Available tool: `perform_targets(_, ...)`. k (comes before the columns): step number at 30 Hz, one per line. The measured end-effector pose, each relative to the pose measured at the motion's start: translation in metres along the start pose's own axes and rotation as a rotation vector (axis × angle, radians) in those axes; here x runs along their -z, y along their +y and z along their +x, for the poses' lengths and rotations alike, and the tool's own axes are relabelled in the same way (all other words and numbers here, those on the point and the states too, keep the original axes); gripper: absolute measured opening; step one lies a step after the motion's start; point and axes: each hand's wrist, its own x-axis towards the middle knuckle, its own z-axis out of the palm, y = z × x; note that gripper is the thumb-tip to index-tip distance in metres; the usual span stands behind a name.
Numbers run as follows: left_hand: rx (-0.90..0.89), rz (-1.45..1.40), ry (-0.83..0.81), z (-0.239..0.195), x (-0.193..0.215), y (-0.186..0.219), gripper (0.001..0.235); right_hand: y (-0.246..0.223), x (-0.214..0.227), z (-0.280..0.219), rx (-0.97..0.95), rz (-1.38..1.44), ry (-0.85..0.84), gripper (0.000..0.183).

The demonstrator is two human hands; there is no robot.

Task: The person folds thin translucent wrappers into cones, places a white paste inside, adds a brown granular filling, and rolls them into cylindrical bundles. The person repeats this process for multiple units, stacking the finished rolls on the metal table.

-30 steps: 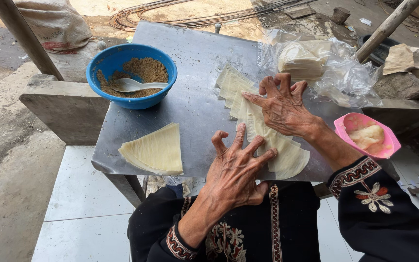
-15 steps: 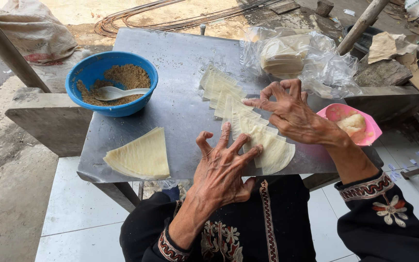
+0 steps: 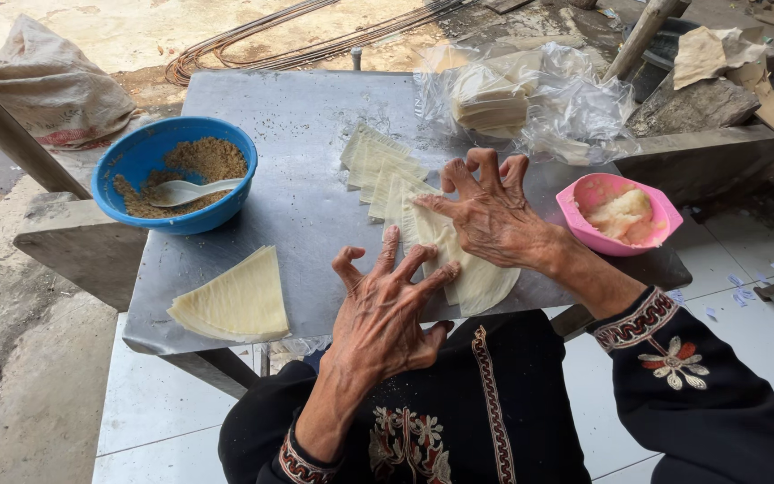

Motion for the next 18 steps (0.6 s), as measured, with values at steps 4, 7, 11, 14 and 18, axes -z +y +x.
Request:
perform_targets(4, -0.001, 0.003, 0.007, -0.001, -0.001, 0.0, 0.079, 0.019, 0.007, 0.0, -0.069, 0.196, -0.007, 0.064)
perform_targets(7, -0.004, 0.013, 0.012, -0.001, 0.0, -0.001, 0.078, 0.029, 0.017, -0.023, -0.038, 0.426, -0.021, 0.05)
perform_targets(11, -0.004, 0.007, 0.009, -0.001, -0.002, -0.002, 0.08, 0.024, 0.009, -0.043, -0.02, 0.486, -0.163, 0.036)
perform_targets(14, 0.008, 0.019, -0.028, 0.0, -0.002, -0.002, 0.08, 0.019, -0.001, -0.034, -0.066, 0.422, -0.298, 0.027)
perform_targets(18, -0.006, 0.018, 0.003, 0.0, -0.001, -0.001, 0.08, 0.008, 0.001, -0.025, -0.116, 0.333, -0.243, 0.028)
